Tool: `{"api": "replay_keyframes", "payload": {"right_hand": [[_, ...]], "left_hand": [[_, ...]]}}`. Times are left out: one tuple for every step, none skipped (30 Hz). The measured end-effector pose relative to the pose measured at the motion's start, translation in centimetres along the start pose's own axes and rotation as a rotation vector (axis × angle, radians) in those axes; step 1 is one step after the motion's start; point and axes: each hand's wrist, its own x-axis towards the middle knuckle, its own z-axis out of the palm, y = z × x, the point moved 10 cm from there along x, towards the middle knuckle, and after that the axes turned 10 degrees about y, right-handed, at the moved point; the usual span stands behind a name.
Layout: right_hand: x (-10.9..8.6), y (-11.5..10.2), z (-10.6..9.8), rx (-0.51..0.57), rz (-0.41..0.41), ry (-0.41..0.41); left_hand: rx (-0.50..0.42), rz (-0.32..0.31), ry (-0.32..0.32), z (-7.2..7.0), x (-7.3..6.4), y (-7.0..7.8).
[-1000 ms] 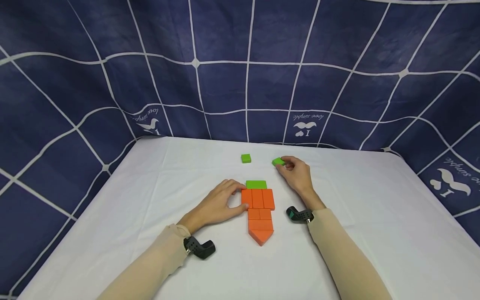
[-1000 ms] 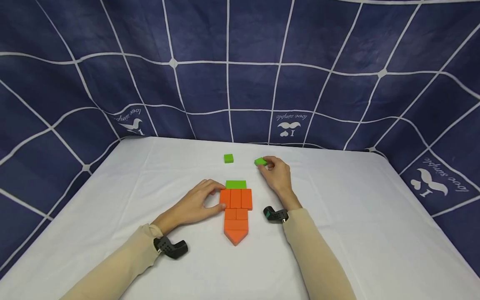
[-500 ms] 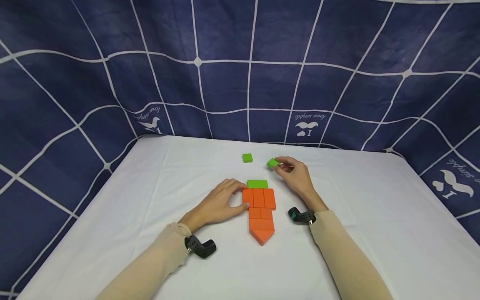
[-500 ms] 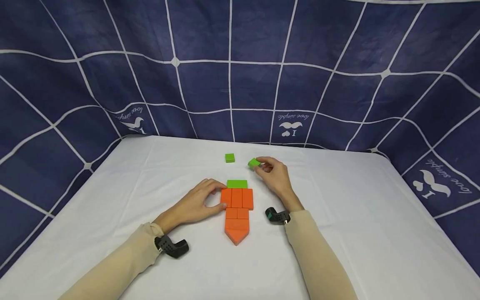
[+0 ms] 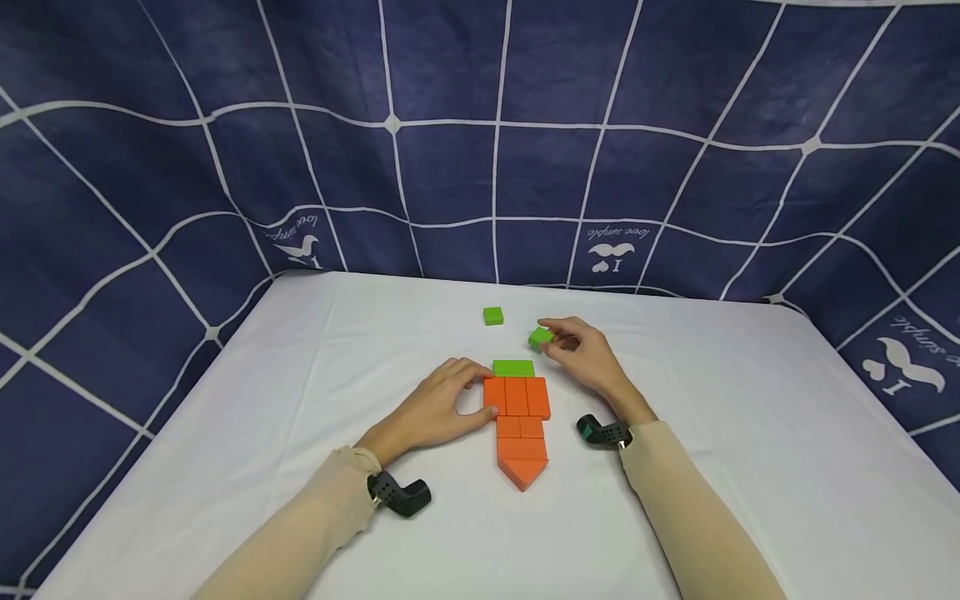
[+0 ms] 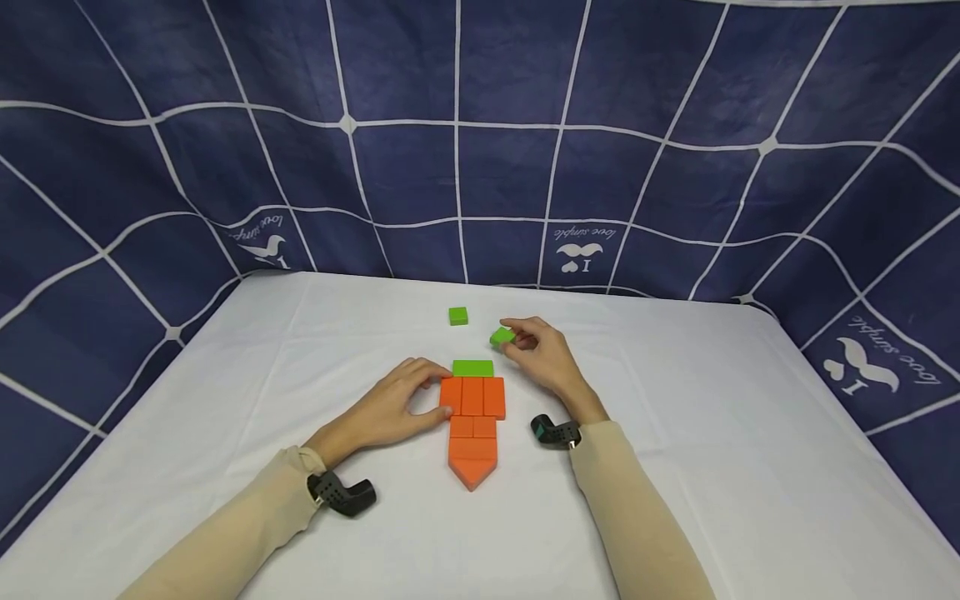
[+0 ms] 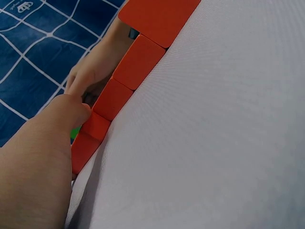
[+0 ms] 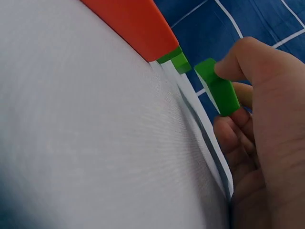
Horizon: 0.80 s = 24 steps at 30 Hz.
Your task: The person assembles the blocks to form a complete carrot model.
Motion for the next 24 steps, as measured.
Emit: {"api": "replay_keyframes", "payload": {"right_hand": [[0.0,-0.1,0.1,-0.014,-0.007,-0.014],[0.0,-0.1,0.3,-0.024,-0.011,-0.026],[-0.1,-0.2,0.4,-0.033,-0.013,-0.036],[-0.1,-0.2,0.4,-0.040,-0.014,-0.043],[-0.1,-0.2,0.5,-0.041,-0.013,-0.048],[-0.1,-0.2,0.5,-0.042,-0.013,-0.051],[-0.2,-0.2,0.5,-0.046,-0.013,-0.055],[-0.2,-0.2,0.6,-0.045,-0.014,-0.058],[-0.2,-0.3,0.6,-0.046,-0.014,-0.061],[-0.2,-0.3,0.7,-0.045,-0.013,-0.066],[-0.3,-0.3,0.7,-0.045,-0.011,-0.073],[-0.3,-0.3,0.8,-0.049,-0.011,-0.083],[-0.4,-0.3,0.9,-0.055,-0.011,-0.096],[-0.4,-0.4,1.0,-0.059,-0.009,-0.107],[-0.5,-0.4,1.1,-0.065,-0.010,-0.118],[-0.5,-0.4,1.2,-0.073,-0.012,-0.129],[-0.6,-0.4,1.3,-0.081,-0.014,-0.138],[-0.6,-0.4,1.3,-0.091,-0.021,-0.146],[-0.6,-0.5,1.4,-0.097,-0.024,-0.151],[-0.6,-0.5,1.4,-0.102,-0.028,-0.156],[-0.7,-0.5,1.4,-0.106,-0.030,-0.161],[-0.7,-0.6,1.4,-0.111,-0.032,-0.167],[-0.7,-0.6,1.5,-0.115,-0.033,-0.174],[-0.8,-0.7,1.5,-0.118,-0.033,-0.180]], "left_hand": [[0.000,0.000,0.002,0.0,0.0,0.0],[0.002,0.000,0.003,-0.1,0.0,0.0],[0.000,-0.001,0.004,-0.1,0.0,-0.1],[0.000,-0.001,0.002,-0.1,-0.1,-0.1],[0.001,-0.002,0.001,0.0,-0.1,-0.1],[0.000,-0.003,-0.001,0.0,-0.1,-0.1],[0.001,-0.004,-0.005,0.0,-0.1,-0.2],[0.002,-0.004,-0.007,0.0,-0.1,-0.2],[0.003,-0.004,-0.008,0.0,-0.1,-0.2],[0.004,-0.003,-0.009,0.1,-0.1,-0.2],[0.004,-0.003,-0.010,0.1,-0.1,-0.2],[0.003,-0.003,-0.009,0.1,-0.1,-0.1],[0.002,-0.002,-0.008,0.0,-0.1,-0.1],[0.001,-0.002,-0.008,0.0,-0.1,-0.1],[0.001,-0.002,-0.008,0.0,-0.1,-0.1],[0.001,-0.003,-0.010,0.1,-0.1,-0.1],[0.000,-0.005,-0.012,0.1,-0.1,-0.1],[0.000,-0.005,-0.013,0.1,-0.1,-0.1],[0.000,-0.005,-0.014,0.1,-0.1,-0.1],[0.001,-0.005,-0.016,0.1,-0.1,-0.1],[0.000,-0.005,-0.014,0.1,-0.1,0.0],[0.000,-0.005,-0.013,0.1,-0.1,0.0],[-0.001,-0.005,-0.012,0.1,-0.1,0.0],[-0.001,-0.005,-0.010,0.0,-0.1,0.1]]}}
